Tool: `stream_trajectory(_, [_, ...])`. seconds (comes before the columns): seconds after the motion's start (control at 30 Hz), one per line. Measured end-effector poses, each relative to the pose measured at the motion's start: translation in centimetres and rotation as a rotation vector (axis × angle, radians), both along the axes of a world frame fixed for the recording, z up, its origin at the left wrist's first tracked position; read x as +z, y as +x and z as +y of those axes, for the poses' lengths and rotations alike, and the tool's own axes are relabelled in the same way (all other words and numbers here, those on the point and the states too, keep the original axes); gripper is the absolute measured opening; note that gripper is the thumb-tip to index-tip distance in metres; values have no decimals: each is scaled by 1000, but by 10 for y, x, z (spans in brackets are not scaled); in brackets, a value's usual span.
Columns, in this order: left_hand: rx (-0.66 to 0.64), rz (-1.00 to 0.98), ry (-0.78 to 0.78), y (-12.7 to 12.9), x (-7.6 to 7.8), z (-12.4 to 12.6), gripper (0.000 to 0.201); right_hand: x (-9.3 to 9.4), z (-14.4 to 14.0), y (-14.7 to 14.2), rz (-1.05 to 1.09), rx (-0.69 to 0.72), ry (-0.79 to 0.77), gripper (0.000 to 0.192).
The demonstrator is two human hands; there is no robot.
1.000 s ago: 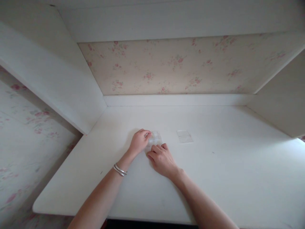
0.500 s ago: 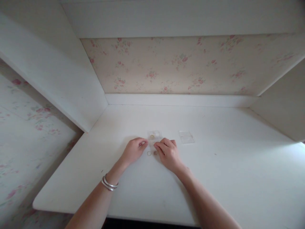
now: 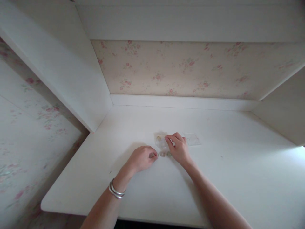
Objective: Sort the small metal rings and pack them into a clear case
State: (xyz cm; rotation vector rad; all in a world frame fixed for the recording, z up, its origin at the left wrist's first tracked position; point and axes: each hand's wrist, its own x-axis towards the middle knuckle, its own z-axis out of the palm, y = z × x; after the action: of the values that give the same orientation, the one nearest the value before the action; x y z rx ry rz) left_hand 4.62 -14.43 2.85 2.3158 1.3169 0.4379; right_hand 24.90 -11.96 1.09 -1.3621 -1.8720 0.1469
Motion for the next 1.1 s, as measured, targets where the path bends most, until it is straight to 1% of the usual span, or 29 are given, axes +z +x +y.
stream_trajectory(0.1, [-6,25,0,1,-3,-2,19,2,8,-6,-58,0,2,21])
stream_trajectory(0.27, [10,67,-23,2,-4,-2,21,1,17,-10,-154,-13,-77,22])
stream_trajectory(0.33, [4,81,-26,2,-3,-1,22,-1,19,-5,-129,-38,-85,23])
stream_trajectory(0.47, [-33,75,-8,3,-5,-2,22,-6,17,10,47,-132,-99,30])
stream_trajectory(0.57, [-40,39,6,3,-8,-2,20,-11,13,20,103,-159,-142,30])
stream_trajectory(0.67, [-12,-18,11,3,-9,0,20,-12,8,21,96,-157,-150,29])
stream_trajectory(0.77, [54,-132,19,4,-9,6,19,-9,5,18,84,-147,-120,28])
stream_trajectory(0.9, [179,-323,-19,7,-13,14,21,-5,2,16,18,-87,-117,24])
stream_trajectory(1.0, [256,-427,-78,13,-16,21,25,-2,-1,18,-68,24,-119,20])
stream_trajectory(1.1, [284,-460,-77,21,-17,29,26,4,-6,20,-116,162,-114,18])
